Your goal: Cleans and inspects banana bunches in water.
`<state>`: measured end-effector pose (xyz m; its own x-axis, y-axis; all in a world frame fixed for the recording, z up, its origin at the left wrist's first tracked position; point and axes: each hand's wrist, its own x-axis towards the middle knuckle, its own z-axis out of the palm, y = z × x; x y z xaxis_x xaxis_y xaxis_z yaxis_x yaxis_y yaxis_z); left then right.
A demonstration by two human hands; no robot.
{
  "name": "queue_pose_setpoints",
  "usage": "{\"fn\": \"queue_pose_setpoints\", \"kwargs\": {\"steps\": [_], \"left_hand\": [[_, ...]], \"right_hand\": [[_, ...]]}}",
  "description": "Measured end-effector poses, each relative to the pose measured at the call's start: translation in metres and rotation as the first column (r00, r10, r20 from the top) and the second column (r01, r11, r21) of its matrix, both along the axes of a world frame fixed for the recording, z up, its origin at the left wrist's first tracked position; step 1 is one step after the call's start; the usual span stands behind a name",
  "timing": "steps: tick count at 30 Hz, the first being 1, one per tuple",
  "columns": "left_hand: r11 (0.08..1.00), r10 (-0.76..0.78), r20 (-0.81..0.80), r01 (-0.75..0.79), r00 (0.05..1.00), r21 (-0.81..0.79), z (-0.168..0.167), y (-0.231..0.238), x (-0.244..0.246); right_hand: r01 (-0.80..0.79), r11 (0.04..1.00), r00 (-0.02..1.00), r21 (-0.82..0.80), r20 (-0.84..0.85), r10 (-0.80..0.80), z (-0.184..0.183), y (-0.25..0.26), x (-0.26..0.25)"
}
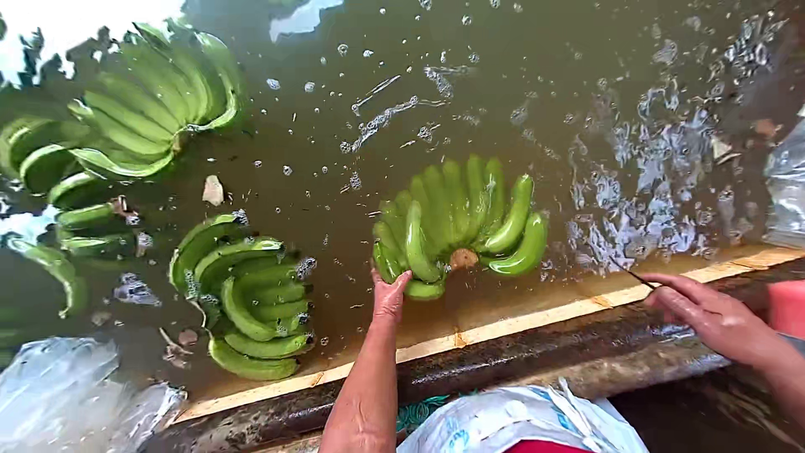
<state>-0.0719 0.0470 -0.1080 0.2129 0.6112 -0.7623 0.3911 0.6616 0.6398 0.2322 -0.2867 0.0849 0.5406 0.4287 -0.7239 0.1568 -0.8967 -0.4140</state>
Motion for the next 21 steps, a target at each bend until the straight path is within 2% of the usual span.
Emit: {"fn": "queue_pose_setpoints", "kwargs": {"steps": [4, 7, 11, 13, 15, 18, 21], "left_hand": [[0.998, -0.07, 0.003, 0.07, 0.998, 0.009, 0.011, 0.0, 0.008], [0.984, -0.175, 0.013, 0.174, 0.985, 0.037, 0.012, 0.017, 0.01], [0.957, -0.27, 0.009, 0.268, 0.963, 0.109, 0.021, 0.047, 0.013], [0.937, -0.276, -0.064, 0.283, 0.959, 0.204, 0.029, 0.054, 0.02], [0.893, -0.237, -0.205, 0.296, 0.95, 0.34, 0.038, 0.051, 0.032], [0.818, -0.135, -0.372, 0.316, 0.918, 0.481, 0.032, 0.041, 0.051], [0.778, -0.153, -0.435, 0.379, 0.887, 0.5, 0.021, 0.048, 0.057]], "right_hand": [[0.002, 0.997, 0.995, 0.076, -0.096, 0.005, -0.035, 0.055, -0.023], [-0.031, 0.997, 0.989, 0.076, -0.14, 0.042, -0.052, 0.107, -0.036], [-0.291, 0.941, 0.953, 0.172, -0.035, 0.3, -0.086, 0.177, -0.056], [-0.433, 0.857, 0.9, 0.281, 0.08, 0.429, -0.115, 0.202, -0.065], [-0.49, 0.806, 0.871, 0.332, 0.133, 0.474, -0.136, 0.226, -0.071], [-0.528, 0.803, 0.845, 0.276, 0.07, 0.531, -0.148, 0.254, -0.075], [-0.567, 0.794, 0.815, 0.22, 0.011, 0.579, -0.16, 0.268, -0.072]]}}
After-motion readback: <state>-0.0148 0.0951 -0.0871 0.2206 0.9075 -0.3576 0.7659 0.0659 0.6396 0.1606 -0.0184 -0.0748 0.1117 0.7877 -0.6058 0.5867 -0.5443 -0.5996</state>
